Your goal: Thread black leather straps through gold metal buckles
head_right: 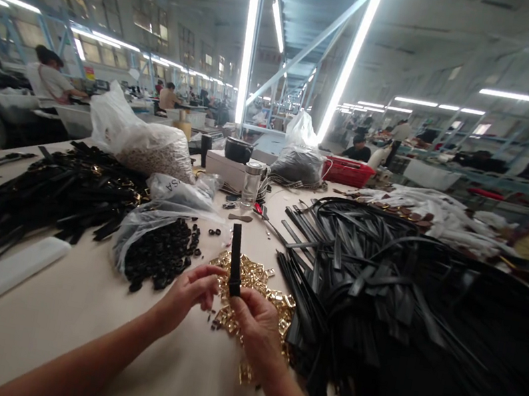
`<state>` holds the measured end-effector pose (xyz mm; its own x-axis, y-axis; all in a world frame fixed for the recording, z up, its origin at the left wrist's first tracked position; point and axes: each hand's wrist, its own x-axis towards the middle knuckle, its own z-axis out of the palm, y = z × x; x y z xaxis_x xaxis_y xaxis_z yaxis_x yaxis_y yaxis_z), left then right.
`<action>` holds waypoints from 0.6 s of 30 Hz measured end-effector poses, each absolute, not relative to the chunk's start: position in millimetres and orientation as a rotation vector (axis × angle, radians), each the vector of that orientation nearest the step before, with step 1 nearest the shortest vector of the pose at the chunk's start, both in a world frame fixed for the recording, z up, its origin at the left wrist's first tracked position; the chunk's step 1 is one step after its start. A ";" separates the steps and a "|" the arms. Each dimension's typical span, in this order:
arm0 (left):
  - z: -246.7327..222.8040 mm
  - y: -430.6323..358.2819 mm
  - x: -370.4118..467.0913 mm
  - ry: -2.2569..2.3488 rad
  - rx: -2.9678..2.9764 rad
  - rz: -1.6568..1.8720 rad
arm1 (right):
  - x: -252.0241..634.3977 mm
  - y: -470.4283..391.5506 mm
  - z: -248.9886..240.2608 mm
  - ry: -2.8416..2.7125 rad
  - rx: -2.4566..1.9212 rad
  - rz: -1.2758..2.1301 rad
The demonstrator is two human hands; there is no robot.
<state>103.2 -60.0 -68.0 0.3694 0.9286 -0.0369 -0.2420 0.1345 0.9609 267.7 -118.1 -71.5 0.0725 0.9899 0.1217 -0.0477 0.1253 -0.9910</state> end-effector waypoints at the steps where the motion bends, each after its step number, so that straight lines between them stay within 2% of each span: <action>1: -67.3 -54.6 99.6 0.811 1.094 1.024 | 268.1 -117.7 -72.5 -1.167 -1.127 1.111; 4: -67.0 -36.2 85.6 0.940 1.163 1.168 | 269.1 -117.1 -73.8 -1.105 -1.129 1.185; 7: -68.4 -21.2 70.9 1.140 1.493 1.217 | 271.1 -117.0 -73.1 -1.108 -1.152 1.161; 12: -72.1 -16.0 62.8 1.370 2.245 0.902 | 273.6 -116.1 -73.5 -1.184 -1.197 1.060; 15: -76.0 -16.9 67.3 1.467 2.377 0.695 | 274.1 -115.6 -76.6 -1.203 -1.203 1.046; 18: -80.7 -16.2 72.2 1.516 2.416 0.636 | 272.9 -115.9 -79.1 -1.213 -1.209 1.069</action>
